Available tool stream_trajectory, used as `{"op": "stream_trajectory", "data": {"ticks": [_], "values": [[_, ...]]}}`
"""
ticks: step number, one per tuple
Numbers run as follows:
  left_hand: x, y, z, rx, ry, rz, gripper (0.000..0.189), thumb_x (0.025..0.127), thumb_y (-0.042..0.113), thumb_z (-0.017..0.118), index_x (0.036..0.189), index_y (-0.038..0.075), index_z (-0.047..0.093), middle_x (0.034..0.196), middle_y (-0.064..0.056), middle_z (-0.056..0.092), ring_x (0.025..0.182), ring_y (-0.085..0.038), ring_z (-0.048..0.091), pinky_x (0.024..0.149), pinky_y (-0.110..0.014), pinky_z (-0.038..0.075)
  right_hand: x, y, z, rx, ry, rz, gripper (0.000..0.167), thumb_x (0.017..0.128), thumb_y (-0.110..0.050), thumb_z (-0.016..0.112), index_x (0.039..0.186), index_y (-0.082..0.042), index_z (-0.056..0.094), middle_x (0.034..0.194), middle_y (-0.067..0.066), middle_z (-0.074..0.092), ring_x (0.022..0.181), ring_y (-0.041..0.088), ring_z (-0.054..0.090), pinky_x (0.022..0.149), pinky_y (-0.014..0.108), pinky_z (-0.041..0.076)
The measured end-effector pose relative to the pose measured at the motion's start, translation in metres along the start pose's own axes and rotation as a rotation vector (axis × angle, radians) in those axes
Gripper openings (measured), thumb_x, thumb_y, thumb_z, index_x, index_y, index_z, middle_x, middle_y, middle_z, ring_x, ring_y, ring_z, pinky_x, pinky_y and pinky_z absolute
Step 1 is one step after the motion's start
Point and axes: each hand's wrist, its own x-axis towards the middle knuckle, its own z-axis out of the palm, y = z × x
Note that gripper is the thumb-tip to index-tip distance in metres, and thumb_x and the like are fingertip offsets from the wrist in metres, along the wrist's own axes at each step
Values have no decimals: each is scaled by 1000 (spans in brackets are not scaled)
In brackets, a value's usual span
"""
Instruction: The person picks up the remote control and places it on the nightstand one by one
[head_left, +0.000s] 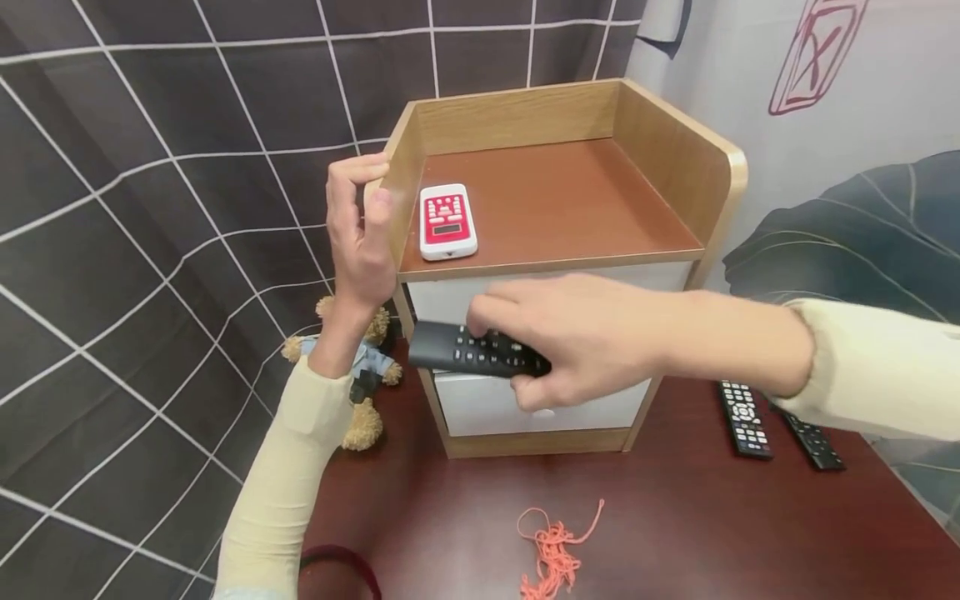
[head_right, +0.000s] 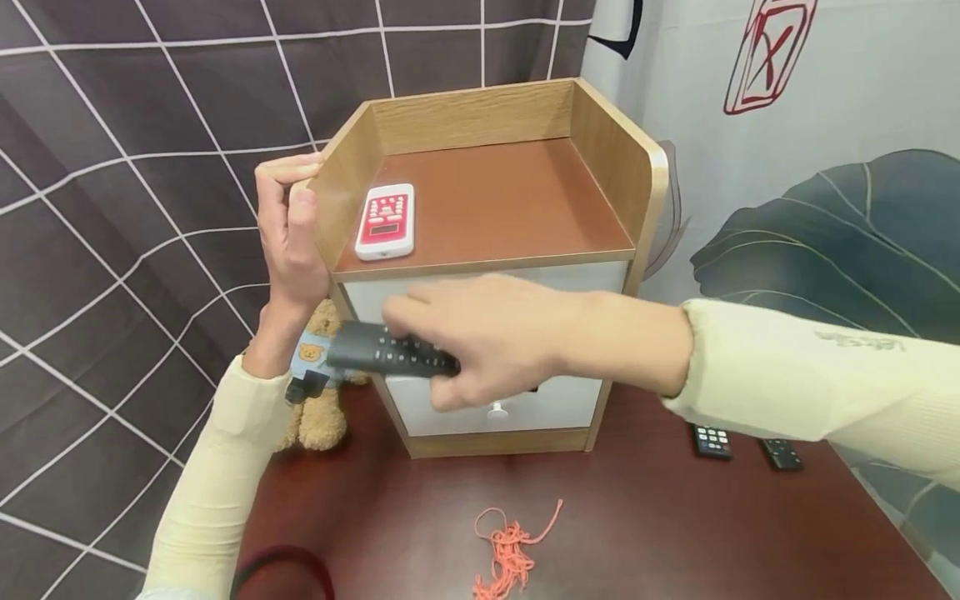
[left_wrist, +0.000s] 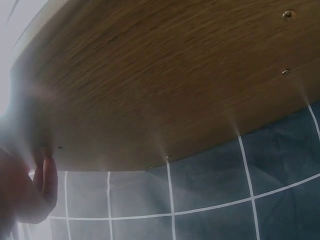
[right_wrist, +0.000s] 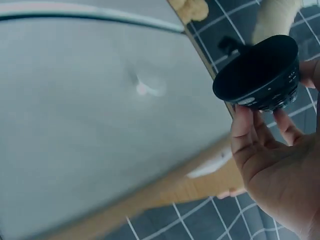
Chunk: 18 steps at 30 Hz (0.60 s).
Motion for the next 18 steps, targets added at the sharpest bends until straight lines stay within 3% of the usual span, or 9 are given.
{"op": "stream_trajectory", "data": {"ticks": [11,18], "values": [[-1,1,-2,2,26,-7,50,85,31,43,106,-13,55,116,-25,58,115,-25,51,103,-28,38,26,19,-50,-10,-10,286,46,79,-31,69,118,-19,49,104,-4,56,83,15,58,68,31,47],[0,0,2,-1,19,6,49,86,30,43,106,-14,55,117,-26,58,115,-26,52,103,-28,37,41,42,-74,-14,-87,501,50,86,-37,64,126,-15,44,109,6,58,97,22,55,75,36,44]]}}
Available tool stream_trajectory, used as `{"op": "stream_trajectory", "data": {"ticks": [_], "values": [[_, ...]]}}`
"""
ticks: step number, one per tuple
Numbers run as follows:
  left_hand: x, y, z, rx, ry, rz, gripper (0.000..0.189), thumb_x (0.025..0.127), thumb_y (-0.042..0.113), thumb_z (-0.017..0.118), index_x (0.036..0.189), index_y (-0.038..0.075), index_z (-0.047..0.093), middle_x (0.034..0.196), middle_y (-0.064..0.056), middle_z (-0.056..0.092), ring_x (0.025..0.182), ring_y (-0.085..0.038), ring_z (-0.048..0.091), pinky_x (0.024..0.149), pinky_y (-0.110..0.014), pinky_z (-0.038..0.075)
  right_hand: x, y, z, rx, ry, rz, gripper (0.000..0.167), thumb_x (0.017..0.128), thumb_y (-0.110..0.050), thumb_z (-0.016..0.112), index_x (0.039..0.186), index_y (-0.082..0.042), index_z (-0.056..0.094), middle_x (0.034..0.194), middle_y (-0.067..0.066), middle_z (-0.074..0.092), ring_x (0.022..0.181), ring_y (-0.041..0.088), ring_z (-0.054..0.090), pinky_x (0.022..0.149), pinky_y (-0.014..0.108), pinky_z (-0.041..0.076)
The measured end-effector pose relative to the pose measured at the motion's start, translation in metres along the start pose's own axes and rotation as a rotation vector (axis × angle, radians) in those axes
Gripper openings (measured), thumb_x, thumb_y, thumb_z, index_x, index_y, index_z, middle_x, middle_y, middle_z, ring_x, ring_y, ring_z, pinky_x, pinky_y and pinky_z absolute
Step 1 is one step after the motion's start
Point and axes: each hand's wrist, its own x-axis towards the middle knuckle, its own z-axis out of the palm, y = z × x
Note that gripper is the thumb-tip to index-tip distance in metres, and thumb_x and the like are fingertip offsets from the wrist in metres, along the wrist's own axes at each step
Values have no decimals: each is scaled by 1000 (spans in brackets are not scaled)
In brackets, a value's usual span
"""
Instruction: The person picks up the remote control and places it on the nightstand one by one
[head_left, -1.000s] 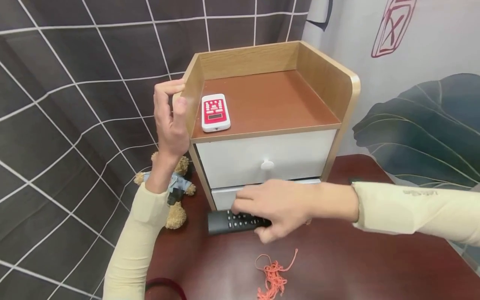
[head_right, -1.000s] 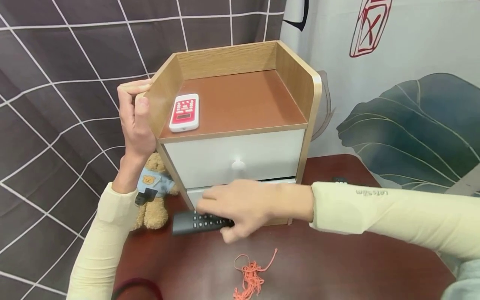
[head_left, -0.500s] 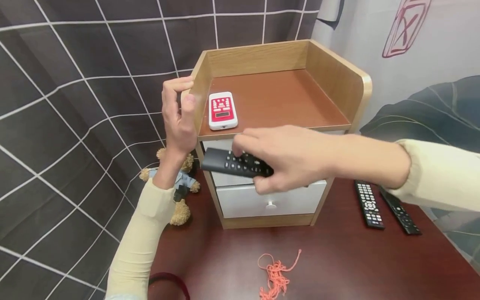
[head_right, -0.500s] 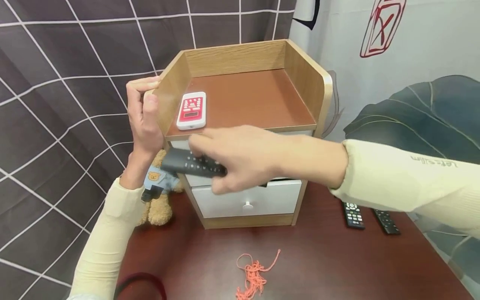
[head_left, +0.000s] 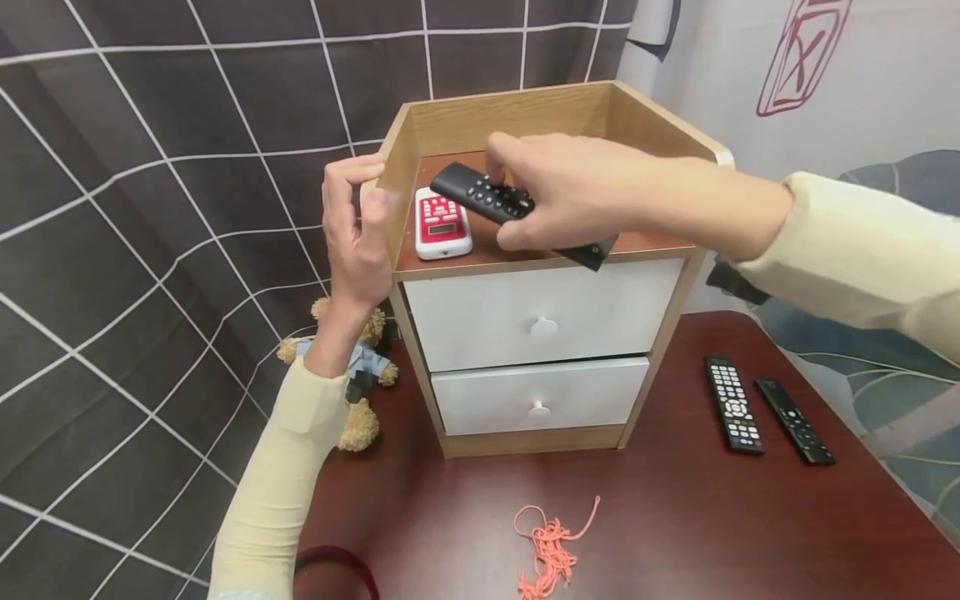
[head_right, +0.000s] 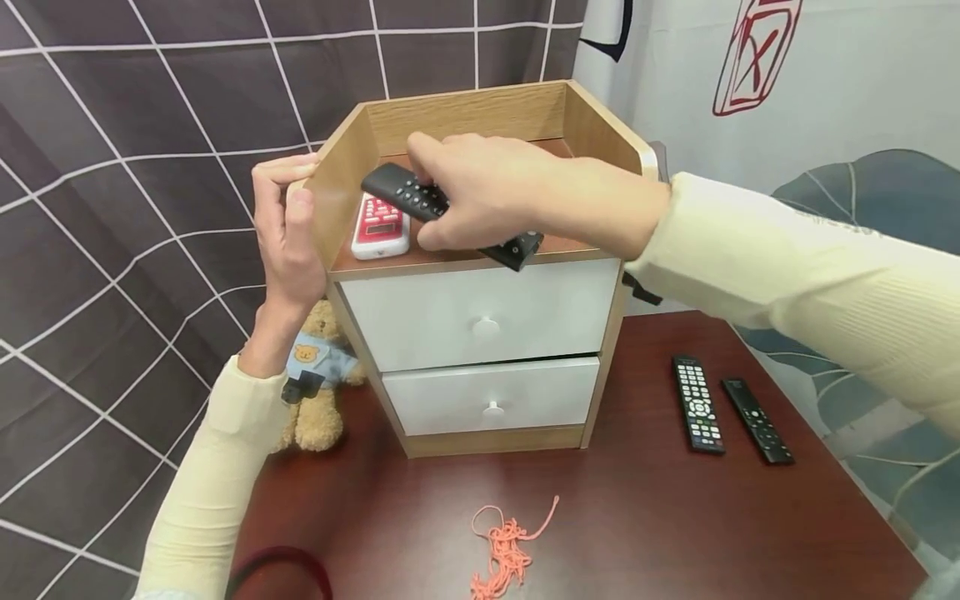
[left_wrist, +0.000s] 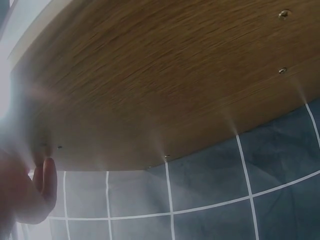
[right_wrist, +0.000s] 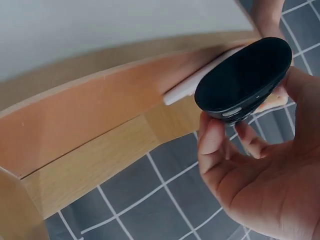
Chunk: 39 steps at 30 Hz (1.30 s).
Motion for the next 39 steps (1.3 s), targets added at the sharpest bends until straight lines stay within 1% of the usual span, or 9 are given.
{"op": "stream_trajectory", "data": {"ticks": [7,11,15,18,20,25,28,33,39], "values": [[0,-6,-2,24,0,-23,52,85,34,43,107,-11,55,119,-23,59,116,-27,51,102,-26,36,29,5,-10,0,-111,150,58,88,-42,59,133,-12,36,116,15,56,97,27,58,76,36,44],[1,-7,-2,25,-3,-18,52,85,35,43,108,-11,56,119,-23,58,117,-26,51,103,-27,36,46,5,-17,-58,-188,220,59,88,-45,56,131,-9,37,120,16,54,87,25,61,71,34,48],[4,-8,-3,31,5,-3,52,86,35,43,108,-10,56,118,-22,59,117,-25,52,104,-28,36,63,5,-21,-94,-276,269,57,89,-45,53,128,-6,38,117,13,54,74,21,63,65,31,54],[4,-9,-3,29,9,-10,52,85,36,43,107,-10,57,118,-21,59,117,-23,52,104,-27,36,74,5,-21,-119,-312,302,59,89,-44,52,131,-5,38,113,13,55,72,20,62,65,31,54],[3,-6,-4,22,8,-19,52,85,35,44,107,-10,56,118,-22,59,117,-23,52,104,-27,36,79,4,-20,-148,-324,331,55,87,-43,52,126,-6,43,108,11,57,70,20,62,63,31,53],[3,-2,-4,17,15,-20,52,85,34,43,107,-11,56,117,-23,59,117,-23,52,104,-28,36,86,-7,-18,-206,-354,379,49,82,-42,53,120,-11,49,105,6,57,75,19,62,65,33,48],[4,2,-3,15,17,-31,52,85,33,43,107,-13,55,118,-24,58,118,-24,52,105,-28,36,90,-13,-15,-211,-390,375,51,84,-42,56,123,-11,49,111,5,54,77,18,62,66,32,50],[3,7,-1,12,6,-49,52,85,32,43,108,-14,54,119,-26,57,117,-26,51,103,-27,37,95,-14,-8,-170,-428,398,49,88,-35,49,128,-7,46,117,10,53,72,16,63,65,26,55],[1,-3,-1,18,13,-34,53,85,34,43,108,-12,55,119,-23,58,117,-24,51,104,-27,37,92,-6,-4,-66,-415,429,48,90,-37,44,130,-11,38,108,10,53,67,13,62,63,24,54]]}}
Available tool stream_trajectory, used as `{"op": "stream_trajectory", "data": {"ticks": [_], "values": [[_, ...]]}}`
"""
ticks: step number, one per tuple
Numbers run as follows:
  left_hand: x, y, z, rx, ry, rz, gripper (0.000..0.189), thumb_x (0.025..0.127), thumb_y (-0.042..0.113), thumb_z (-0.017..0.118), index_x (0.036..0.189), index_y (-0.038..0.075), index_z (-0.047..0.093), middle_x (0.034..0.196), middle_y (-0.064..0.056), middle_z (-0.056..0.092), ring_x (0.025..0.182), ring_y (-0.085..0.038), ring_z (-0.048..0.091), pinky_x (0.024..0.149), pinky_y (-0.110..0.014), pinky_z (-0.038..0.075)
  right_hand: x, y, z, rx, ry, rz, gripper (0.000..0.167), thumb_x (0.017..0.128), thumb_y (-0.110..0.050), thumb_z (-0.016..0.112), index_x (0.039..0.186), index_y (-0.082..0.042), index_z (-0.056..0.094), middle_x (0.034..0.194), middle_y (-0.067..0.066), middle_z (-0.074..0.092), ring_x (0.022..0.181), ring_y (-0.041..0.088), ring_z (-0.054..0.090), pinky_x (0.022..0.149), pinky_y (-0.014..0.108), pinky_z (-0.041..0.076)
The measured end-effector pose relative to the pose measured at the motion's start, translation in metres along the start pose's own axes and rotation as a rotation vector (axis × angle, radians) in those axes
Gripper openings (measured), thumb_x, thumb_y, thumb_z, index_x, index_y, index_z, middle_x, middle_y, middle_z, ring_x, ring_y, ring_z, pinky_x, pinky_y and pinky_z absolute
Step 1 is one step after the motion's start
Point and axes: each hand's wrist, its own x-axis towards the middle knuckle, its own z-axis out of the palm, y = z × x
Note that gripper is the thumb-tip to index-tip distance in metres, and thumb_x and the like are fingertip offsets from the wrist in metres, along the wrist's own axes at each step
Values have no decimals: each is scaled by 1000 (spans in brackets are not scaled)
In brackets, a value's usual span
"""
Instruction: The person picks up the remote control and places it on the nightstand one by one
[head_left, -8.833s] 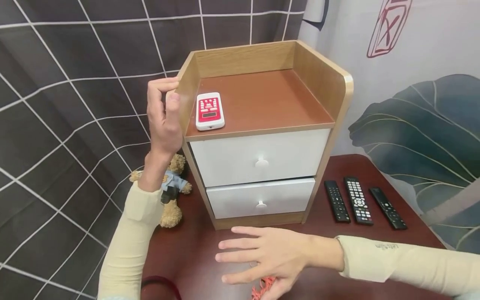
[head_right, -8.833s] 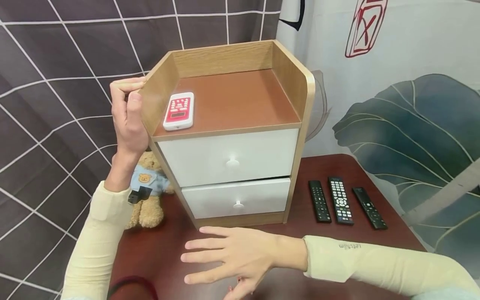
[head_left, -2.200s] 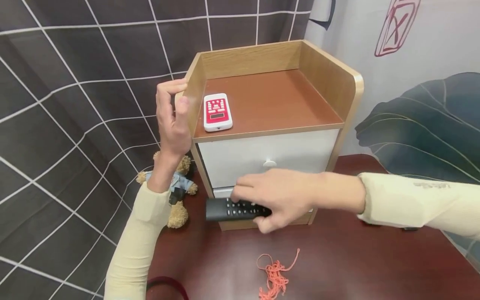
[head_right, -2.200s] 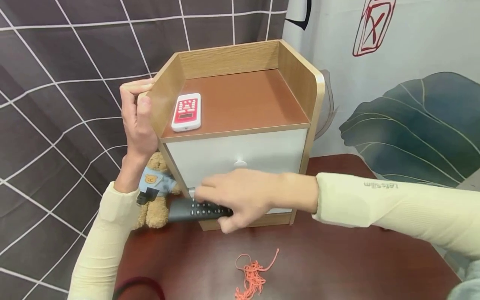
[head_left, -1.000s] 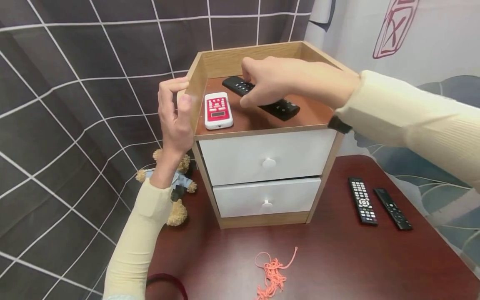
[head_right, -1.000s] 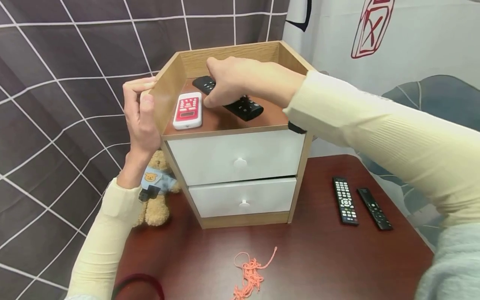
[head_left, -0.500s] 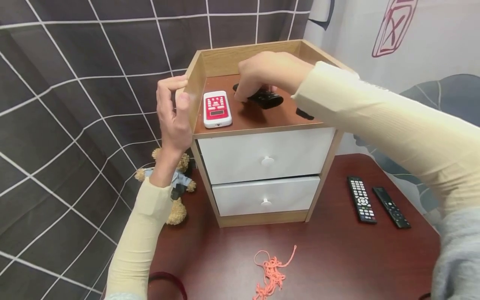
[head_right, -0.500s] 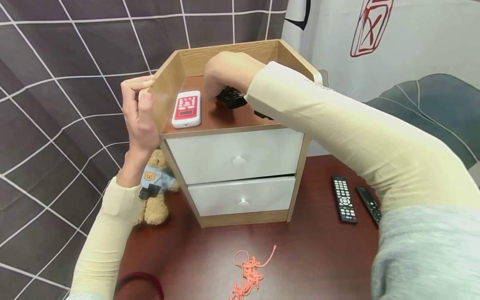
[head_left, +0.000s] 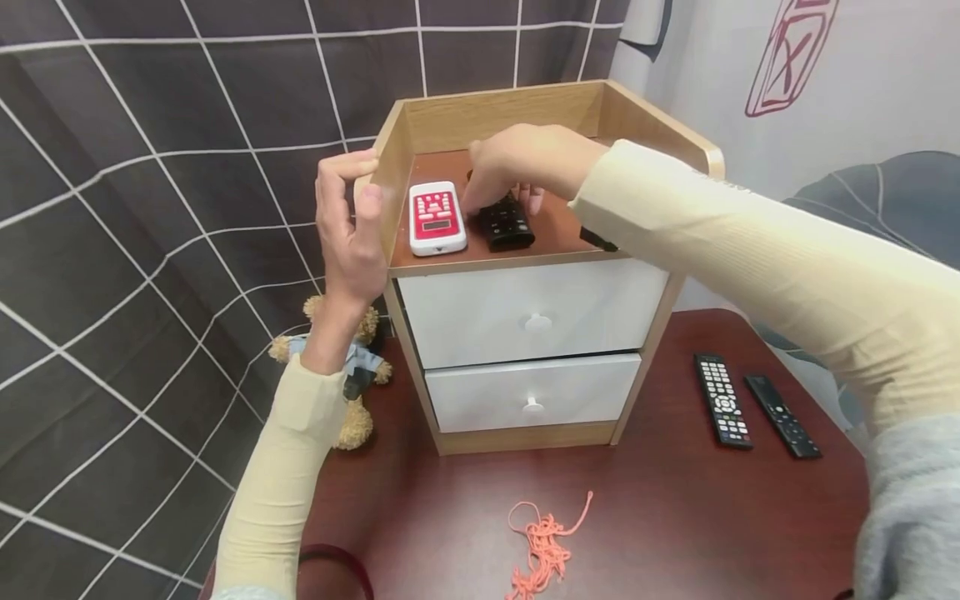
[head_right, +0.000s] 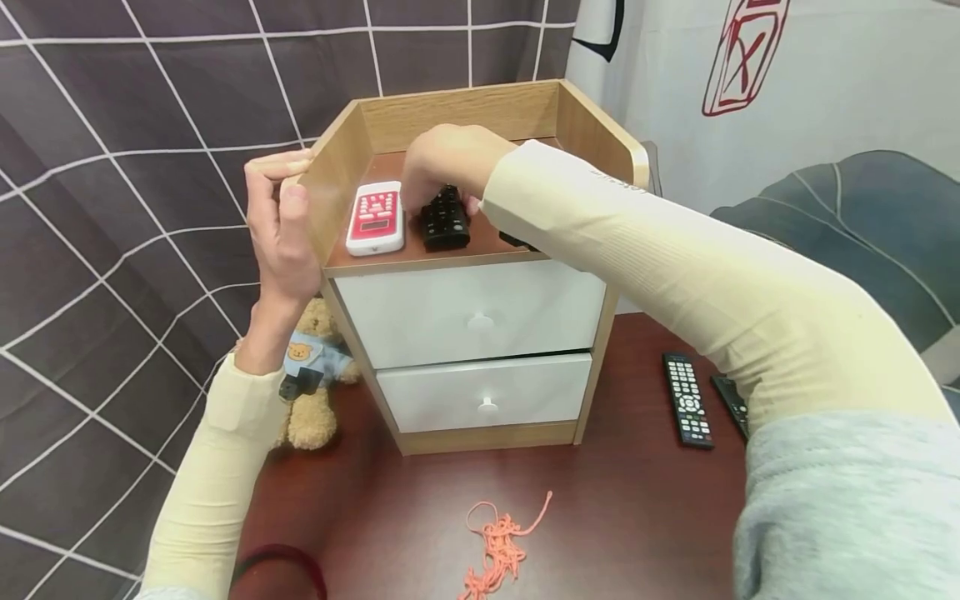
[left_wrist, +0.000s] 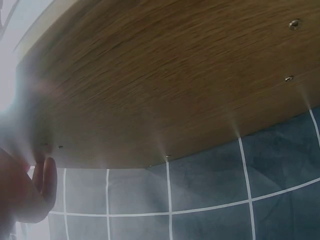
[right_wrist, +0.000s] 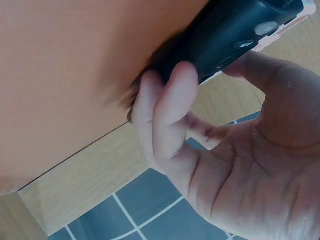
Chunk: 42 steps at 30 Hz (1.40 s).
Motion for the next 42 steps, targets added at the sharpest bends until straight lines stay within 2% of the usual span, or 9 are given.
{"op": "stream_trajectory", "data": {"ticks": [4,7,11,16,22,29,34,39,42], "values": [[2,-6,0,-3,6,16,52,85,35,44,108,-10,57,119,-21,59,118,-21,52,105,-28,37,0,5,-2,13,0,-39,51,94,-41,42,134,-9,37,106,10,56,75,16,62,68,27,54],[2,-7,1,-9,2,14,52,85,37,45,108,-9,58,119,-20,60,117,-19,52,105,-28,37,1,9,-3,-60,73,-54,60,98,-42,35,147,-7,33,126,18,57,104,26,62,92,42,51],[1,-7,1,-11,-1,16,53,85,39,45,108,-8,58,119,-18,61,117,-17,52,104,-29,37,2,14,-1,-134,238,-58,65,101,-43,25,156,-8,25,156,19,39,139,39,41,110,60,34],[0,-7,-2,-15,6,17,53,85,37,46,107,-9,59,118,-19,61,116,-17,53,105,-29,37,0,13,13,-133,424,-157,66,102,-47,28,154,-7,29,154,22,39,140,44,38,112,58,32],[0,-2,-5,-22,18,10,53,85,34,45,107,-13,57,118,-23,59,117,-18,53,107,-30,36,-17,2,40,-53,622,-391,64,101,-50,35,151,-10,34,147,18,47,139,37,41,113,54,32],[3,22,-5,-26,0,22,49,86,29,43,105,-15,55,116,-27,58,118,-22,54,108,-30,35,-35,-13,88,-143,856,-655,67,98,-58,41,147,-11,45,146,12,50,145,31,34,123,56,14],[4,33,-5,-22,-4,31,46,87,25,43,104,-16,55,114,-30,57,117,-26,54,106,-29,37,-45,-22,113,-169,905,-766,69,98,-60,41,146,-12,48,148,9,50,146,28,33,123,53,13],[3,33,-6,-30,-3,46,45,87,24,44,104,-17,55,114,-31,57,117,-28,54,107,-31,36,-57,-24,140,-183,931,-884,71,96,-61,44,147,-13,48,151,9,48,147,27,34,123,51,16],[3,31,-6,-34,-2,42,46,87,25,44,105,-17,55,115,-30,57,118,-27,54,108,-31,36,-65,-24,161,-192,895,-958,71,96,-61,46,150,-15,45,154,10,45,149,27,31,124,50,13]]}}
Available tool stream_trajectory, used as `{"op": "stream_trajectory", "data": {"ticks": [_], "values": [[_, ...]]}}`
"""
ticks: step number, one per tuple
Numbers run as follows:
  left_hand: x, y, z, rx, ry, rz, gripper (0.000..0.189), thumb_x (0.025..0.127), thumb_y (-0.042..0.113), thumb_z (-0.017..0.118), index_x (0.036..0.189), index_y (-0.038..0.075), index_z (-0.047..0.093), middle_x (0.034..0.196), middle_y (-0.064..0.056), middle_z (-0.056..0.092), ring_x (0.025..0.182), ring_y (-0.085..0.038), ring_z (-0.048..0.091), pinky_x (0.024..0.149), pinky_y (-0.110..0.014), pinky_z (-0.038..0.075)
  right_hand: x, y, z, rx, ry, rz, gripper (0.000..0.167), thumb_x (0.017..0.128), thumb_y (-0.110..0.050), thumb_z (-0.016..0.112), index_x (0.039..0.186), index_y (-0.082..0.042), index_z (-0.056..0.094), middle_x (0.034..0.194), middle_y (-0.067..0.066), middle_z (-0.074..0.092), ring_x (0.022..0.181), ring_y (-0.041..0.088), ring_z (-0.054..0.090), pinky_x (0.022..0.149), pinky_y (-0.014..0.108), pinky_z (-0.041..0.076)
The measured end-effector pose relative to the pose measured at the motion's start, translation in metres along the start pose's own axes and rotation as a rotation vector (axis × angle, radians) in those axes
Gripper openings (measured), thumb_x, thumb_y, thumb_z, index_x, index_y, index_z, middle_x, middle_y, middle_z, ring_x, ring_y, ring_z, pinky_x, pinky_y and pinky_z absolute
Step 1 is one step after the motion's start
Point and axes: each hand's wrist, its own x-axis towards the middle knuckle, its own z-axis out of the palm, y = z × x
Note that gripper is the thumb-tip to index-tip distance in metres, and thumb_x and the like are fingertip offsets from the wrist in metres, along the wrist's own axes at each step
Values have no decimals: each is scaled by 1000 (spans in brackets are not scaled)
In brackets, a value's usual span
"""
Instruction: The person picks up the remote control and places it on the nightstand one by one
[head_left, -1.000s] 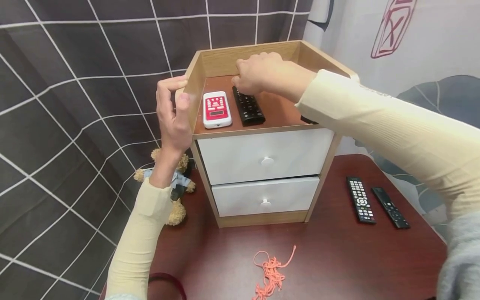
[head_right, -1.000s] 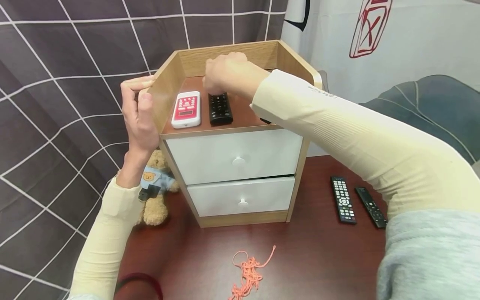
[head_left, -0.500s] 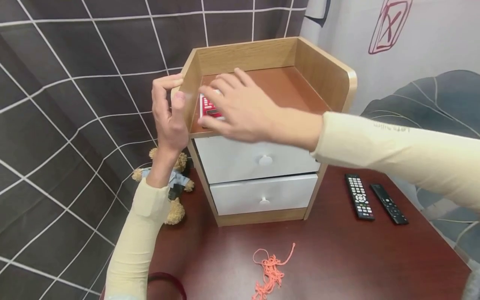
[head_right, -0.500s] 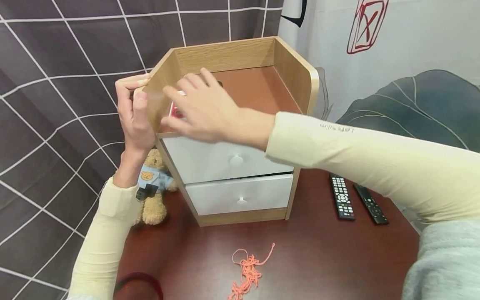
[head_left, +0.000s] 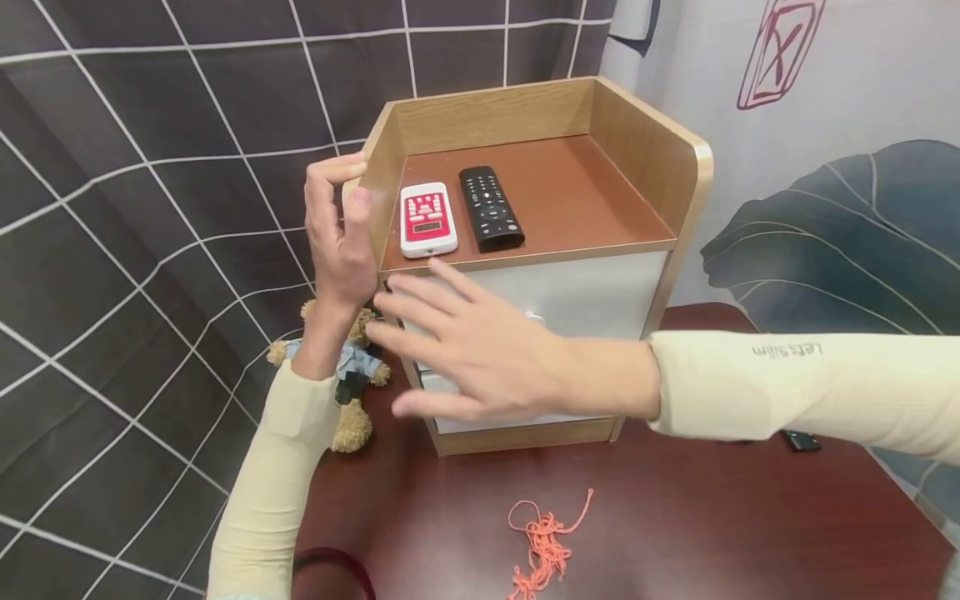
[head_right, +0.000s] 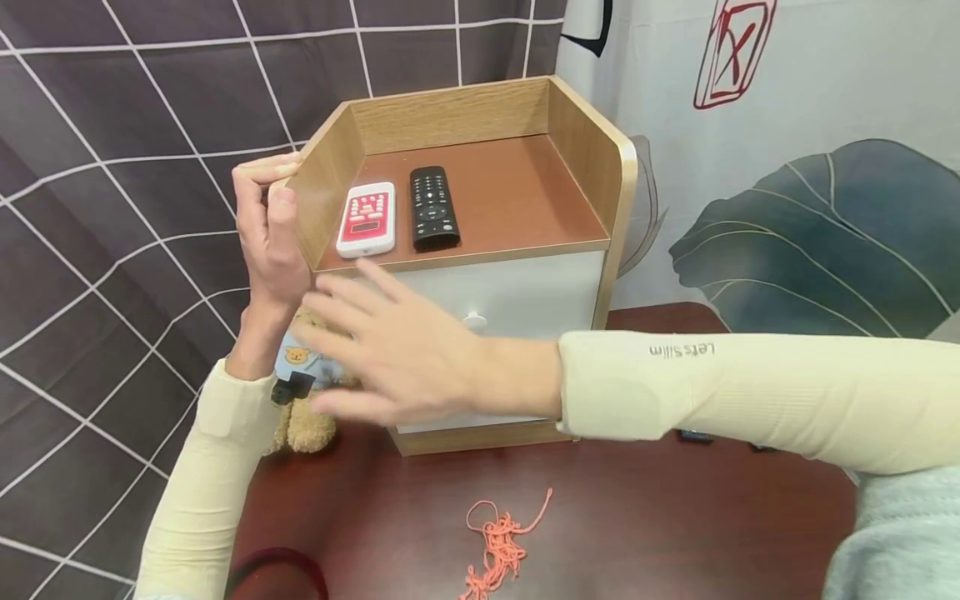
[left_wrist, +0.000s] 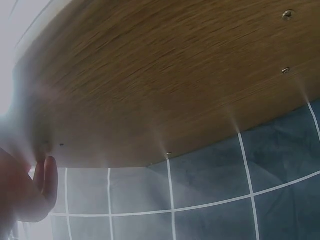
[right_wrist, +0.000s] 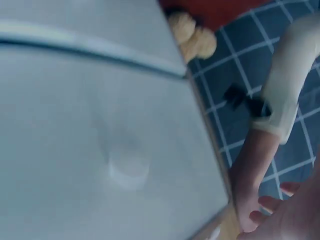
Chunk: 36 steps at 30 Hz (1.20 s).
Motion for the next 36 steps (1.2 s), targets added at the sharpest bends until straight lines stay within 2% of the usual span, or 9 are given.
{"op": "stream_trajectory", "data": {"ticks": [4,7,11,15,22,27,32,36], "values": [[-1,-8,0,17,-6,-14,47,87,27,44,106,-15,55,116,-28,58,119,-25,54,109,-31,35,-17,-18,10,60,-23,-85,74,95,-61,47,153,-15,40,158,9,41,152,26,26,125,50,10],[-1,-12,1,19,-6,-17,48,87,27,44,106,-15,55,117,-28,57,119,-24,53,109,-31,35,-29,-29,16,75,8,-172,77,94,-63,47,154,-15,39,158,8,40,153,26,25,125,50,11],[-1,-9,3,1,1,-21,49,86,27,44,105,-16,54,116,-29,56,118,-24,54,108,-31,37,-41,-41,24,101,55,-301,77,94,-66,45,153,-17,41,158,8,40,152,27,25,125,50,14],[-1,-8,3,-8,6,-23,49,85,27,44,104,-17,54,116,-30,56,117,-22,55,107,-30,37,-51,-49,32,149,58,-412,73,94,-66,44,151,-21,45,158,10,39,152,27,26,124,50,15],[-1,-25,3,4,10,-25,52,84,30,44,106,-15,54,118,-25,57,117,-20,54,106,-30,39,-61,-56,45,145,45,-560,67,95,-64,38,150,-26,45,159,10,37,152,28,26,124,51,18],[-2,-32,3,-3,-4,-33,52,84,31,44,108,-14,54,119,-25,56,118,-17,53,105,-30,39,-70,-59,61,153,62,-607,69,94,-66,36,150,-26,44,158,9,40,151,28,28,122,52,21],[0,-31,3,-8,-8,-33,52,85,31,44,108,-14,54,120,-25,56,118,-16,53,106,-30,40,-84,-64,87,190,89,-609,66,97,-62,32,150,-24,46,157,9,42,150,29,31,121,54,24],[-1,-28,3,-7,-2,-39,52,85,31,44,108,-15,54,119,-26,56,118,-17,54,106,-31,39,-98,-68,108,184,68,-608,66,97,-59,31,151,-23,43,157,9,41,150,29,31,120,54,25]]}}
